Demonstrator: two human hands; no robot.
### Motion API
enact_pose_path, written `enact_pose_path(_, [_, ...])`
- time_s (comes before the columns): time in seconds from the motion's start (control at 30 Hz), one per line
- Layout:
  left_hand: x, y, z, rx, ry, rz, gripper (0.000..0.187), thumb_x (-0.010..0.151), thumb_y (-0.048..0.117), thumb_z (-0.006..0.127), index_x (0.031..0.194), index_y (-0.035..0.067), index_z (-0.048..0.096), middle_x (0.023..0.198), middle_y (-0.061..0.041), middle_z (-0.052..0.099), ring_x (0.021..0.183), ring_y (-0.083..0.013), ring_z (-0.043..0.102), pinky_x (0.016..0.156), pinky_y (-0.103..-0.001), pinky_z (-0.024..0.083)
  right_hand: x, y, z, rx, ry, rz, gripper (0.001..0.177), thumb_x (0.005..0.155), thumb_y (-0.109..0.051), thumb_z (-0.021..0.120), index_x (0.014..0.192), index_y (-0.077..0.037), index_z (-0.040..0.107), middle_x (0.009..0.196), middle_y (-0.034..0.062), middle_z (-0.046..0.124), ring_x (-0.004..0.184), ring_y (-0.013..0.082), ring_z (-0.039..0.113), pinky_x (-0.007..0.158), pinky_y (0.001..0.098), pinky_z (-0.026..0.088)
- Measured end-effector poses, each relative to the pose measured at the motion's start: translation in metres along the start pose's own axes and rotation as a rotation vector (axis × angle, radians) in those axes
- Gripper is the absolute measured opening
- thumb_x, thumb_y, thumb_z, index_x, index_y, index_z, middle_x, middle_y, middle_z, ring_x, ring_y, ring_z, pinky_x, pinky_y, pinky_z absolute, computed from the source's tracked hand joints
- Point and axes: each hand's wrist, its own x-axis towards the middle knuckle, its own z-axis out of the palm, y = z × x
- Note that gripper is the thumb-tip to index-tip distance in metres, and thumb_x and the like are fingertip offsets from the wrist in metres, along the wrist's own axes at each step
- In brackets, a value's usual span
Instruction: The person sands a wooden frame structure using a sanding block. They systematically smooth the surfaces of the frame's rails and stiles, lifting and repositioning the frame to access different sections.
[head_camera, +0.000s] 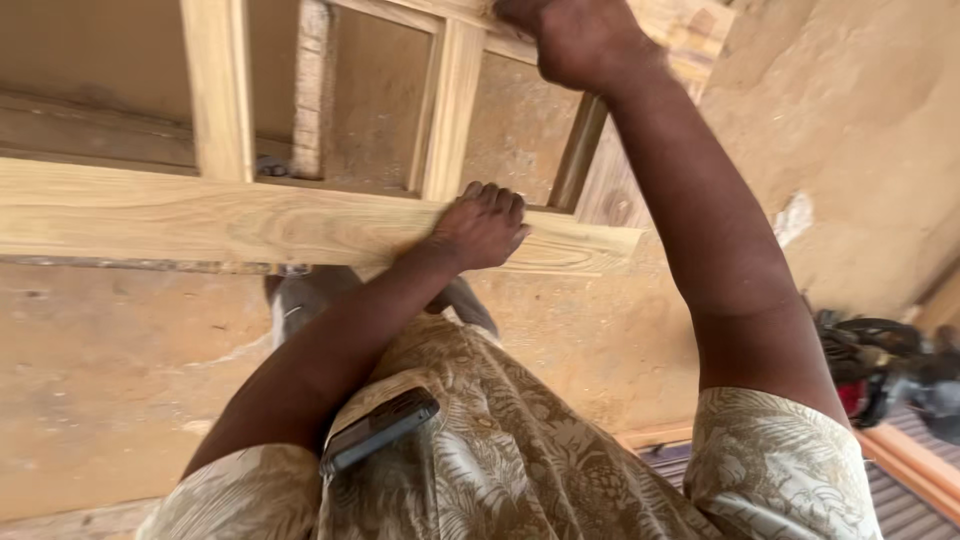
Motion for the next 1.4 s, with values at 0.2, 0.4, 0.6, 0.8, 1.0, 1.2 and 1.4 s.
enact_pose_path(0.2, [-0.003, 0.0, -0.005, -0.025, -0.076, -0.005, 0.061, 0.108, 0.045, 0.034, 0.127, -0.008, 0.056, 0.114, -0.026, 0.066, 0.101, -0.0323, 0.065, 0.092, -0.046, 0.05, -0.044, 0.003, -0.019, -0.103, -0.145, 0.024, 0.05, 0.094, 0.009, 0.064, 0.136, -0.018, 0.07, 0.13, 0.0099, 0.071, 0.1, 0.0264, 0.071, 0.09, 0.0435, 0.055])
enact_pose_path(0.4, [-0.003, -0.002, -0.004, 0.057, -0.033, 0.024, 0.062, 0.111, 0.044, 0.031, 0.127, -0.01, 0.058, 0.11, -0.029, 0.069, 0.093, -0.0312, 0.067, 0.087, -0.046, 0.054, -0.07, 0.045, -0.019, -0.189, 0.075, -0.142, 0.054, 0.078, 0.018, 0.068, 0.121, -0.012, 0.077, 0.124, 0.0095, 0.074, 0.105, 0.0273, 0.072, 0.088, 0.0379, 0.059])
enact_pose_path(0.6, [0.0, -0.002, 0.006, 0.054, 0.004, 0.021, 0.063, 0.11, 0.044, 0.03, 0.126, -0.01, 0.058, 0.111, -0.03, 0.068, 0.098, -0.035, 0.067, 0.09, -0.05, 0.053, -0.037, 0.029, 0.031, -0.137, 0.295, -0.069, 0.053, 0.084, 0.018, 0.065, 0.128, -0.01, 0.075, 0.124, 0.009, 0.076, 0.086, 0.0257, 0.074, 0.069, 0.0348, 0.062])
enact_pose_path(0.8, [-0.002, -0.002, 0.007, 0.044, 0.097, 0.03, 0.063, 0.108, 0.043, 0.031, 0.126, -0.011, 0.058, 0.114, -0.031, 0.067, 0.104, -0.0374, 0.066, 0.094, -0.051, 0.051, -0.049, 0.004, 0.023, 0.117, 0.395, -0.301, 0.031, 0.091, 0.014, 0.068, 0.116, -0.004, 0.073, 0.111, 0.0163, 0.074, 0.093, 0.031, 0.073, 0.08, 0.0409, 0.061])
enact_pose_path(1.0, [-0.005, -0.001, 0.002, 0.005, 0.003, 0.021, 0.062, 0.109, 0.042, 0.031, 0.131, -0.011, 0.055, 0.116, -0.029, 0.066, 0.105, -0.0345, 0.065, 0.095, -0.049, 0.049, 0.001, -0.074, 0.042, 0.039, 0.49, -0.118, 0.048, 0.081, 0.019, 0.054, 0.121, -0.002, 0.073, 0.095, 0.0202, 0.073, 0.074, 0.0361, 0.067, 0.065, 0.0455, 0.055])
enact_pose_path(1.2, [-0.007, -0.002, -0.005, -0.032, -0.016, 0.013, 0.061, 0.109, 0.042, 0.031, 0.13, -0.01, 0.055, 0.118, -0.029, 0.066, 0.105, -0.034, 0.065, 0.095, -0.049, 0.048, -0.009, -0.076, 0.029, 0.04, 0.495, -0.192, 0.049, 0.076, 0.016, 0.054, 0.116, -0.003, 0.073, 0.103, 0.0192, 0.075, 0.087, 0.0339, 0.072, 0.076, 0.0434, 0.06])
enact_pose_path(1.4, [-0.011, -0.004, -0.007, -0.006, -0.104, 0.037, 0.062, 0.111, 0.04, 0.026, 0.134, -0.012, 0.053, 0.118, -0.028, 0.066, 0.102, -0.0329, 0.066, 0.093, -0.047, 0.05, 0.004, -0.092, 0.058, -0.103, 0.563, -0.217, 0.049, 0.069, 0.018, 0.054, 0.111, 0.0, 0.074, 0.105, 0.0201, 0.076, 0.093, 0.0314, 0.074, 0.08, 0.0411, 0.062])
